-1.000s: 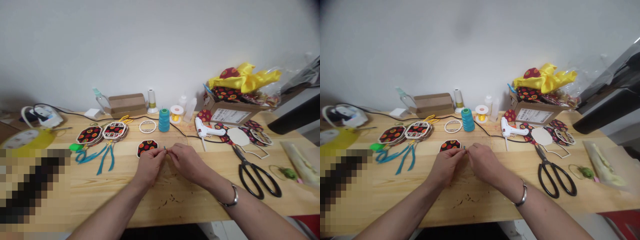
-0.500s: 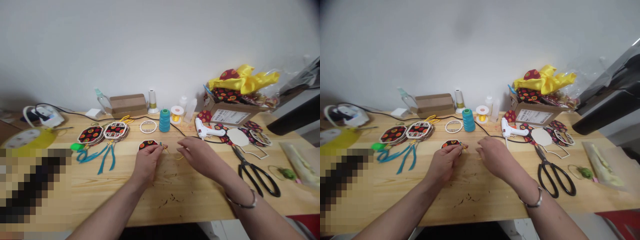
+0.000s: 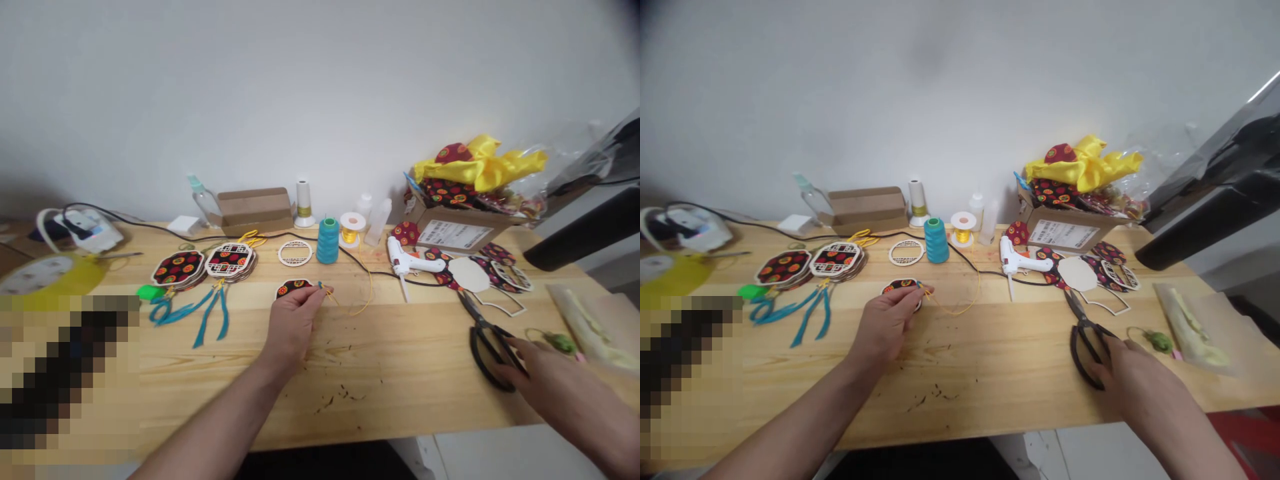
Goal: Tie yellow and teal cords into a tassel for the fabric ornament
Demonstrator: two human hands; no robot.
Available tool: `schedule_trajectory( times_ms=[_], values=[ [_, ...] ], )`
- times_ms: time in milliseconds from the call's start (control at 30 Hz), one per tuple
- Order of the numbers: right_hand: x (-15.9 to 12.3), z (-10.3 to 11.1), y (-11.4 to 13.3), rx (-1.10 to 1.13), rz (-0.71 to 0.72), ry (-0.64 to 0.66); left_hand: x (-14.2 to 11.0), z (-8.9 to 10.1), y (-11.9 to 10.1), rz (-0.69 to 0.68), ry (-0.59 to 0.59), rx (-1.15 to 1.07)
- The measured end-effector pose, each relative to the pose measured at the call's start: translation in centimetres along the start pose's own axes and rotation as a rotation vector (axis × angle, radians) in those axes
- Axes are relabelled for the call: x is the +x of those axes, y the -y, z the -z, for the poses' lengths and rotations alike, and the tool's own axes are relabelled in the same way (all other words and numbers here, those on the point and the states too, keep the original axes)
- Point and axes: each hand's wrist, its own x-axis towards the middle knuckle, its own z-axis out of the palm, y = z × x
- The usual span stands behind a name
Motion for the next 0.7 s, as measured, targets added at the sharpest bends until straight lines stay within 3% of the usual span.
schedule_trajectory(
  times_ms=[67, 200, 467, 600, 700],
  values=[
    [-0.2, -0.6, -0.3, 0.001, -0.009, 0.025, 0.1, 0.1, 0.2, -0.011, 0.004, 0.013],
    [-0.1, -1.6, -0.7, 0.014, -0.003, -0.069, 0.3, 0.1, 0.4, -0.031, 0.009, 0.018],
    [-0.7, -2.2, -3.3, 0.216, 0.072, -0.128, -0.1, 0.1, -0.2, -0.024, -0.008, 0.037],
    [-2.0, -1.0, -1.8, 0.309, 0.197, -0.283, -0.4, 0.1, -0.4, -0.076, -0.015, 0.103],
    [-2.2, 0.4, 1.2, 0.377, 0.410, -0.262, -0.4, 0.2, -0.3, -0.175, 0.001, 0.178]
  ],
)
